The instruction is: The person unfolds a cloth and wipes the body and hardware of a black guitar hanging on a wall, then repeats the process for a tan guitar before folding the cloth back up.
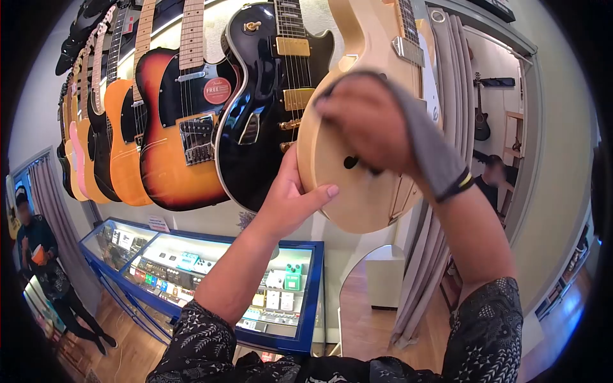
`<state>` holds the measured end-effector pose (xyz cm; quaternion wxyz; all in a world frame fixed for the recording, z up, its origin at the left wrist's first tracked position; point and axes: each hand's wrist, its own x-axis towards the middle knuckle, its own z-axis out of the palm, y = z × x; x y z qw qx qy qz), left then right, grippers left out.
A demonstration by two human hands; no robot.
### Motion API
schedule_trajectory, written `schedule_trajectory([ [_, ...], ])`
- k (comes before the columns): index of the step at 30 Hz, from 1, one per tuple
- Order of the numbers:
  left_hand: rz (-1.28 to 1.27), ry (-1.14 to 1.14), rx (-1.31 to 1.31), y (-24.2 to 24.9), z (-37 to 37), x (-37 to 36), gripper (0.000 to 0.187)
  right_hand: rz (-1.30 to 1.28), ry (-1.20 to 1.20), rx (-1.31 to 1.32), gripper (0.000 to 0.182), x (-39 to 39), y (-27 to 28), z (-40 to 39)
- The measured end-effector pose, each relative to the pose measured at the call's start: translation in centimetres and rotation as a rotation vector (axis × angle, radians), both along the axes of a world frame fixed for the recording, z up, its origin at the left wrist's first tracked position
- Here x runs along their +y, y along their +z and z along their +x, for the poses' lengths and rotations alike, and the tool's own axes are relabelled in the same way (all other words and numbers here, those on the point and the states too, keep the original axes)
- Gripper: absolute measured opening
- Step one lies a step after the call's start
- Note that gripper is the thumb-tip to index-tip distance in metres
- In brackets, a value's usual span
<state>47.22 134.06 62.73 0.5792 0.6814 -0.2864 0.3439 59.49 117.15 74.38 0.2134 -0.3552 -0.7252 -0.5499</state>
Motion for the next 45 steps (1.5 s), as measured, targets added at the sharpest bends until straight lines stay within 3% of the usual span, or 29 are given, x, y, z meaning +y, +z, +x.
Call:
schedule_trajectory([
  [1,0.010,0.014,0.015,0.0,0.0,-0.1,0.088,0.117,0.080,0.014,0.031,0.2,0.7,0.9],
  [4,0.001,0.017,-0.040,-0.2,0.3,-0.5,0.087,0.037,0.144,-0.091,0.030,1.1,-2.3,-0.2],
  [5,0.009,0.001,-0.046,-0.1,0.3,-0.3,0.085,-0.034,0.021,-0.145,0.029,-0.7,-2.8,-2.0],
  [8,0.014,-0.029,-0.049,-0.3,0.0,0.1,0.081,0.089,-0.015,0.033,0.027,-0.8,-1.4,-0.6],
  [9,0.010,-0.030,-0.041,-0.2,-0.2,0.1,0.082,0.140,0.069,0.052,0.026,-0.6,-1.1,-0.1],
  [13,-0.040,-0.006,-0.071,-0.3,0.3,0.4,0.083,-0.080,0.100,-0.084,0.023,0.2,-3.4,-2.1],
  [17,-0.019,-0.013,-0.079,-0.2,0.5,0.5,0.084,0.165,0.051,0.025,0.024,0.0,-1.8,-0.6],
  [20,-0.018,-0.019,-0.096,-0.3,1.0,0.7,0.085,0.023,0.083,-0.080,0.024,0.7,-3.4,-1.6],
  [24,-0.026,-0.005,-0.087,-0.3,0.7,0.6,0.085,0.092,0.049,0.076,0.031,0.3,-2.9,-1.1],
  [25,-0.031,-0.008,-0.086,-0.3,0.7,0.5,0.085,0.066,0.028,-0.025,0.032,0.6,-3.6,-1.0],
  [29,-0.031,-0.001,-0.090,-0.2,0.8,0.6,0.085,0.076,0.031,0.034,0.033,0.3,-2.3,-1.3],
  [33,-0.015,-0.009,-0.108,-0.3,1.0,0.5,0.084,-0.084,0.034,-0.043,0.031,0.8,-3.8,-2.5],
  [37,0.016,-0.003,-0.095,-0.3,0.7,0.3,0.084,0.175,0.033,0.050,0.030,0.8,-2.1,-1.6],
  [40,-0.009,-0.004,-0.084,-0.2,0.7,0.3,0.084,-0.010,0.042,-0.082,0.030,0.6,-3.4,-2.3],
  [44,0.013,0.009,-0.072,-0.2,0.6,0.9,0.083,0.189,-0.016,0.068,0.031,0.3,-1.9,-0.5],
  [45,0.016,0.013,-0.085,-0.3,0.8,1.2,0.083,0.096,-0.064,-0.028,0.030,0.3,-2.5,-1.2],
])
